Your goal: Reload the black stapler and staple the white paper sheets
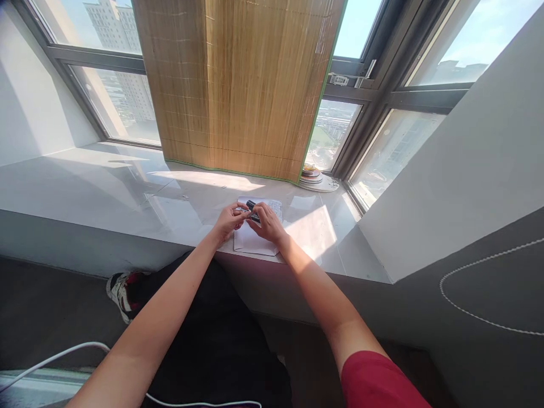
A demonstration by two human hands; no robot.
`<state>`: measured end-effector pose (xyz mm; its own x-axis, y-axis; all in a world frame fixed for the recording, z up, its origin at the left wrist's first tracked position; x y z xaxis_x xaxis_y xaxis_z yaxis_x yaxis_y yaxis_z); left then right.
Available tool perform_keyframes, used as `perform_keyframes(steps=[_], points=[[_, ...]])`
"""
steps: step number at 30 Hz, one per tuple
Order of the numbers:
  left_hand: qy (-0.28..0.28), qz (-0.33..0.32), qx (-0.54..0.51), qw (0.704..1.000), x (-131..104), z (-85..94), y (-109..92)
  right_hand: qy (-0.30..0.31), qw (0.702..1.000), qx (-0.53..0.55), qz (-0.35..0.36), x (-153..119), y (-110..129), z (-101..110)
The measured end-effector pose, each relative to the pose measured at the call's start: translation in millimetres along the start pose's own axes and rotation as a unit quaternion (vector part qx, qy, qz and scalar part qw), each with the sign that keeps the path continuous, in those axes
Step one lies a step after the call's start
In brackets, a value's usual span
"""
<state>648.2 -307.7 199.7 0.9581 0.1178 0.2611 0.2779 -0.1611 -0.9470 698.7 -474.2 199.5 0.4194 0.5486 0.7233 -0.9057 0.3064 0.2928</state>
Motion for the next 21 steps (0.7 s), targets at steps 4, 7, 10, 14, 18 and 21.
perform_keyframes(steps=[4,7,10,14,18,21], points=[[0.001,-0.006,0.002,1.0,0.1,-1.0,0.0,-0.001,1.0,-0.003,-0.009,0.1,0.2,-0.4],[0.006,-0.006,0.007,1.0,0.2,-1.5,-0.4,0.006,1.0,0.002,-0.011,-0.1,1.0,-0.1],[0.011,-0.011,0.007,1.0,0.4,-1.7,-1.1,-0.001,1.0,0.013,0.007,0.2,3.6,0.3],[0.017,-0.023,0.005,1.0,1.2,-1.7,-1.1,-0.003,1.0,0.015,0.018,1.1,5.8,-0.8],[0.018,-0.031,0.005,0.999,1.8,-2.6,-0.9,-0.015,0.999,0.02,0.021,1.0,5.5,-0.6],[0.018,-0.036,0.005,0.999,2.0,-3.4,-0.6,-0.029,0.999,0.026,0.029,-0.3,4.4,-0.3]])
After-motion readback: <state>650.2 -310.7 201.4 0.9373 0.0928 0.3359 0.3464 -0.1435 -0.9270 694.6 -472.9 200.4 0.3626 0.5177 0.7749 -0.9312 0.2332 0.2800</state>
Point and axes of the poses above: each hand's wrist, its own x-axis towards the middle knuckle, its own z-axis out of the back of the hand, y = z × x, the point moved 3 cm from there along x, towards the middle knuckle, and after that the axes turned 6 degrees about -z, right-handed, at the moved point
